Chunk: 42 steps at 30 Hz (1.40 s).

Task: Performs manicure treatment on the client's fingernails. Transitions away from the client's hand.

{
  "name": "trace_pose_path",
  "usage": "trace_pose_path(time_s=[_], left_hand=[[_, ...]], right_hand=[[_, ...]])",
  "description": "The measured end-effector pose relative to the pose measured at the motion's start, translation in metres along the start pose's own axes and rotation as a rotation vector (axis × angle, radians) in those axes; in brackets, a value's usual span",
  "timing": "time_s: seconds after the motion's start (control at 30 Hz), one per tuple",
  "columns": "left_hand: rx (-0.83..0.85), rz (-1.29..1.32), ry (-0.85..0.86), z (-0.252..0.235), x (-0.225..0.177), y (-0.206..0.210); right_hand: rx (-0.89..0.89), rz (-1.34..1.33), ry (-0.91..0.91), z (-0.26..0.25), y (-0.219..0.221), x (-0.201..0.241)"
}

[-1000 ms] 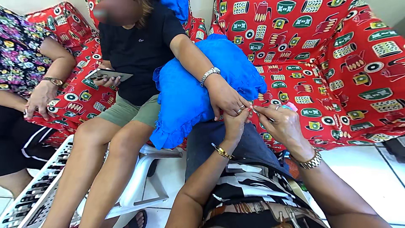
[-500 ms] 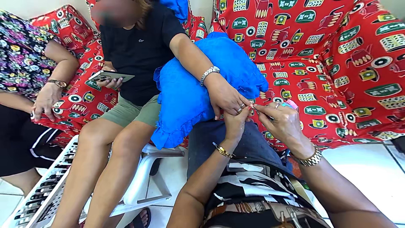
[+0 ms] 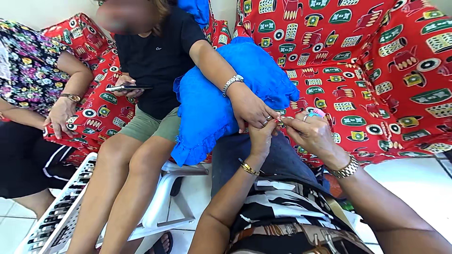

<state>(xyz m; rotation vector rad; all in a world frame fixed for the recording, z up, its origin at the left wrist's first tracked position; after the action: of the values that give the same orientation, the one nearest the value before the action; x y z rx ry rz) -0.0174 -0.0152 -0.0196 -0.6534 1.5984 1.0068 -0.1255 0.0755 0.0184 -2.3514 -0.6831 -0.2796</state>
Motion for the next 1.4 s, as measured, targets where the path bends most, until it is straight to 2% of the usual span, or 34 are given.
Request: trace_pose_path(time_s=[0.23, 0.37, 0.43, 0.57, 0.67, 0.77, 0.9, 1.0, 1.1, 1.23, 1.4], left_hand=[[0.024, 0.073, 0.007, 0.002, 0.000, -0.003], [0.004, 0.074, -0.033, 0.002, -0.005, -0.002], [-0.009, 0.056, -0.051, 0.002, -0.006, -0.001], [-0.029, 0.041, -0.055, -0.001, -0.004, -0.003], [-0.056, 0.028, -0.057, -0.002, -0.004, -0.002], [-0.077, 0.026, -0.049, -0.004, -0.004, -0.002], [-0.083, 0.071, -0.080, -0.005, 0.000, -0.008], [-0.063, 0.077, -0.075, -0.006, 0.002, -0.014], [-0.040, 0.056, -0.061, -0.005, 0.002, -0.015], [-0.024, 0.071, -0.048, -0.006, 0.003, -0.015], [-0.013, 0.077, -0.047, -0.006, 0.004, -0.016]], right_hand=[[0.004, -0.034, -0.125, 0.002, 0.000, -0.009], [0.009, -0.147, -0.085, 0.004, -0.004, -0.015], [-0.019, -0.313, 0.038, 0.008, -0.008, -0.020], [-0.151, -0.979, 0.388, 0.007, -0.015, -0.027], [-0.223, -1.350, 0.461, -0.012, -0.013, -0.019], [-0.268, -1.507, 0.407, -0.033, 0.003, -0.012], [-0.198, -1.547, 0.536, -0.026, 0.035, -0.012], [-0.114, -1.492, 0.604, -0.006, 0.031, -0.016], [-0.081, -1.205, 0.710, 0.011, 0.018, -0.019], [-0.017, -0.693, 0.672, 0.018, 0.008, -0.012], [0.019, -0.541, 0.649, 0.014, 0.008, -0.006]])
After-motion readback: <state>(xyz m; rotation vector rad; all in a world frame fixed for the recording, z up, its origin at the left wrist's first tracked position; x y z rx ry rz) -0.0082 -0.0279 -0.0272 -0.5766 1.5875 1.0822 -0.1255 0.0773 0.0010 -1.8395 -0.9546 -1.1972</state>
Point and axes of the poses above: each hand's wrist, its own z-axis away from the middle knuckle, its own y-axis out of the palm, x = y × z, the point moved 4 cm from there along -z, towards the middle knuckle, and after that the axes turned 15 degrees about -z, right-handed, at the moved point
